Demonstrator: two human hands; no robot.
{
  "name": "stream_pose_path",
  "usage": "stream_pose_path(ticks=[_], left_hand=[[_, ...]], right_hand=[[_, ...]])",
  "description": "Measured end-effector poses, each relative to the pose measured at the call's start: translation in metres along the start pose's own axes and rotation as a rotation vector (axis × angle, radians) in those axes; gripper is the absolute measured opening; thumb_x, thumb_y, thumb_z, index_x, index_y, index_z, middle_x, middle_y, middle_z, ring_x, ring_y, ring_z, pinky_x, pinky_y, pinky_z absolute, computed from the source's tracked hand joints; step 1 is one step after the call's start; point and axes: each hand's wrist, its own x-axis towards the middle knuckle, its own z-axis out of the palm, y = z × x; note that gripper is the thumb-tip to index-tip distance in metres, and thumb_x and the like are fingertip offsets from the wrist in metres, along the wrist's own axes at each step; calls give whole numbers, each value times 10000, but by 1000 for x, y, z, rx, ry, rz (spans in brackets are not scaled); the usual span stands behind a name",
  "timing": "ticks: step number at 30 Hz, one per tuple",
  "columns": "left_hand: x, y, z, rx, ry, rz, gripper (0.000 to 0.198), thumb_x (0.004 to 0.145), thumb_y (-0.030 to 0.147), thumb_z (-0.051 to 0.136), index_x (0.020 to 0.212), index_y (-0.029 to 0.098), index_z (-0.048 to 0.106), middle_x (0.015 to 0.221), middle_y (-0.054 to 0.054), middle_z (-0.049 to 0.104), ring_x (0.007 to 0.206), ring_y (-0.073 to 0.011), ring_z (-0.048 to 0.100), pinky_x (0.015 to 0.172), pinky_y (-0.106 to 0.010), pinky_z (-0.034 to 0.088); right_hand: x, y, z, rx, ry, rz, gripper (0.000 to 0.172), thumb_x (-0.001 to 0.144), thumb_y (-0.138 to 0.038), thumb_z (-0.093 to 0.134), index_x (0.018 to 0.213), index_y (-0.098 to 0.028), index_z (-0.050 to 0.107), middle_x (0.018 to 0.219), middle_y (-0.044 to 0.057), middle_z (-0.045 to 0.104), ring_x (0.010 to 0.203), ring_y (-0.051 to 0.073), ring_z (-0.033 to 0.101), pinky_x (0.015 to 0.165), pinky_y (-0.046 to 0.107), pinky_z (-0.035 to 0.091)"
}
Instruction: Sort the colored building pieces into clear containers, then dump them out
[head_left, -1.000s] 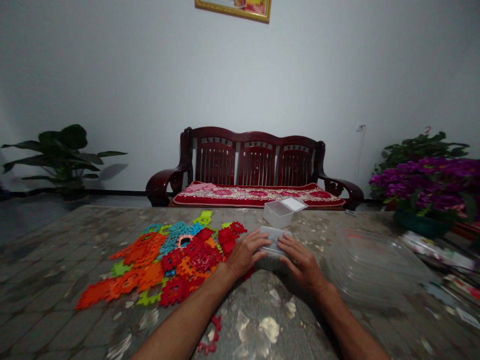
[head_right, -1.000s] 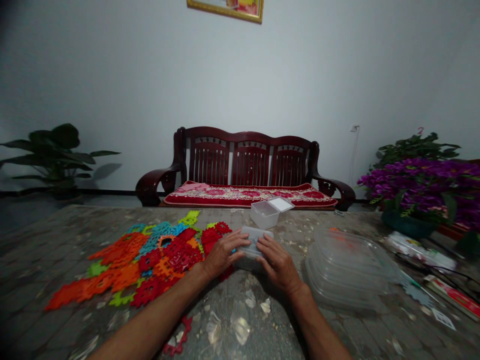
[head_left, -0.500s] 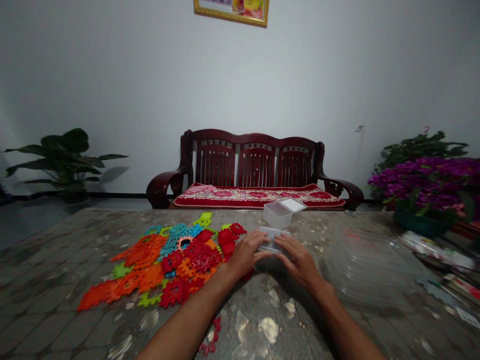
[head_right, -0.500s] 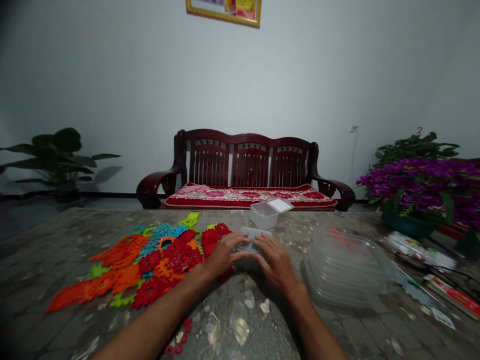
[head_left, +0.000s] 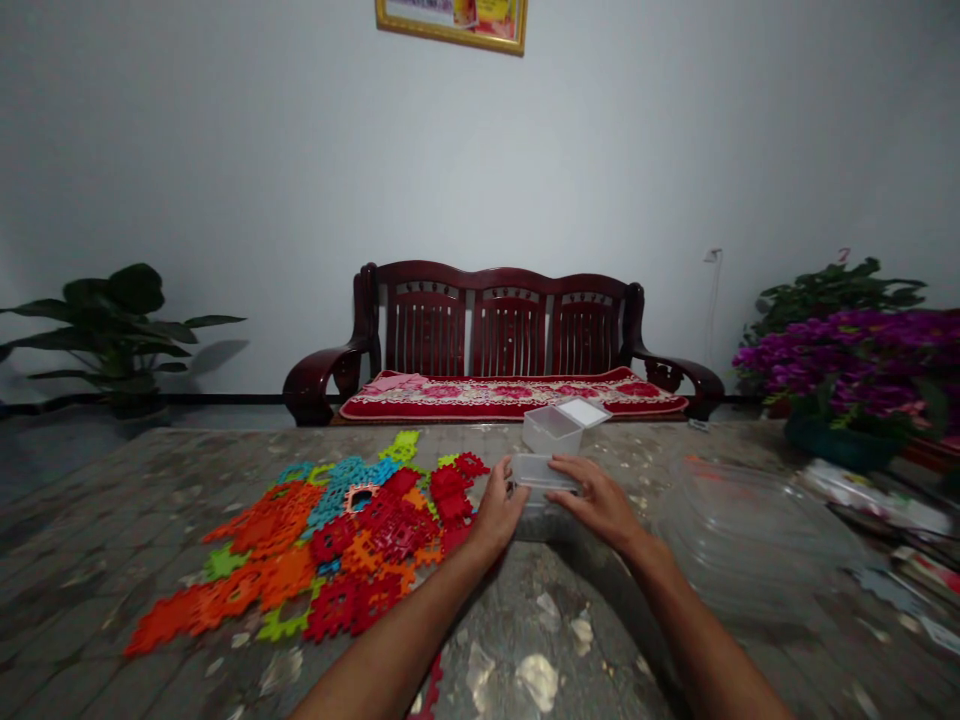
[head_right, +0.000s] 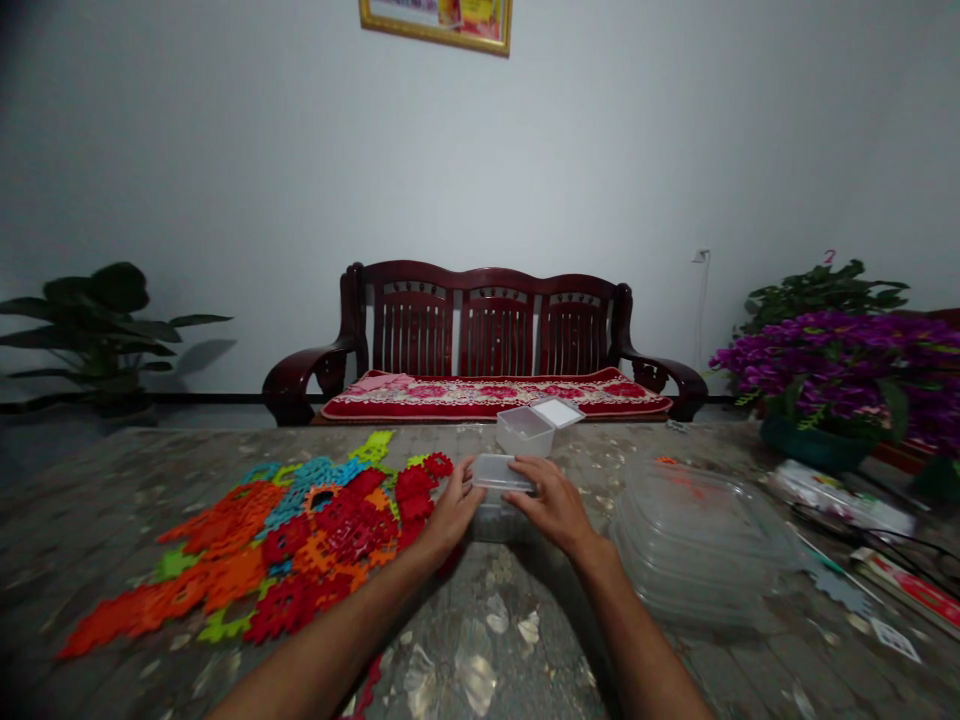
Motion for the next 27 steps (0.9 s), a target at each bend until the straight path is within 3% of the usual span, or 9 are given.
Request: stream_pose_path(ticks=[4, 8, 11, 13, 16, 19, 22, 24, 27], left_hand=[[0, 9, -3, 64, -88, -87, 524, 902, 266, 503, 1408, 128, 477, 1379, -168, 628, 1230, -261, 623, 1042, -362, 483], [-1, 21, -11, 189, -186, -116, 482, 889, 260, 471, 1351, 146, 553, 1328, -121, 676, 1218, -244, 626, 1043, -321, 467], [0, 28, -16, 316, -218, -121, 479, 898, 269, 459, 1344, 136, 571, 1330, -140, 673, 1239, -275, 608, 1073, -349, 436], [-1, 31, -19, 394, -236, -121, 469, 919, 292, 443, 1333, 128, 589, 1296, -165, 686, 1223, -314, 615, 1066, -390, 436], [-5, 32, -21, 464, -246, -95, 472, 956, 332, 420, 1363, 153, 578, 1294, -163, 687, 1219, -329, 621, 1064, -403, 430], [-8, 30, -22, 492, -236, -67, 511, 964, 334, 419, 1444, 186, 509, 1285, -135, 694, 1187, -308, 642, 1045, -381, 448], [-8, 23, -22, 315, -206, -92, 569, 936, 305, 419, 1495, 208, 461, 1269, -111, 699, 1067, -289, 682, 885, -368, 549], [-6, 17, -23, 137, -163, -115, 590, 916, 293, 419, 1500, 219, 459, 1312, -98, 679, 1069, -274, 678, 801, -346, 579], [-3, 8, -27, -14, -95, -117, 545, 938, 365, 430, 1452, 210, 518, 1350, -91, 666, 1143, -252, 662, 831, -326, 580]], right_hand=[[23, -3, -1, 37, 139, 101, 503, 777, -410, 739, 1246, -233, 701, 1189, 105, 750, 1086, 291, 695, 1000, 453, 512], [46, 4, -4, 116, 226, 237, 583, 754, -368, 729, 1318, -255, 633, 1219, 72, 733, 1133, 273, 660, 1033, 418, 475], [49, 13, -5, 272, 83, 543, 418, 796, -482, 684, 1139, -243, 702, 1158, 66, 742, 1132, 286, 646, 962, 395, 503], [45, 17, -5, 361, -44, 691, 428, 815, -578, 644, 1004, -203, 726, 1040, 96, 759, 1024, 297, 679, 849, 395, 540], [35, 18, -3, 428, -184, 801, 502, 825, -649, 617, 914, -168, 731, 931, 137, 758, 851, 284, 703, 728, 404, 551], [31, 14, -3, 494, -226, 870, 571, 866, -704, 534, 971, -176, 726, 944, 141, 750, 839, 266, 696, 716, 402, 546], [37, 6, -3, 528, -175, 793, 623, 889, -741, 458, 1037, -196, 721, 928, 110, 751, 853, 263, 685, 699, 390, 542], [44, 0, 1, 475, -98, 618, 655, 887, -765, 421, 971, -196, 733, 914, 97, 756, 852, 269, 677, 693, 379, 531], [52, -10, 14, 196, 47, 326, 688, 931, -746, 308, 795, -209, 717, 826, 85, 747, 798, 259, 657, 722, 363, 504]])
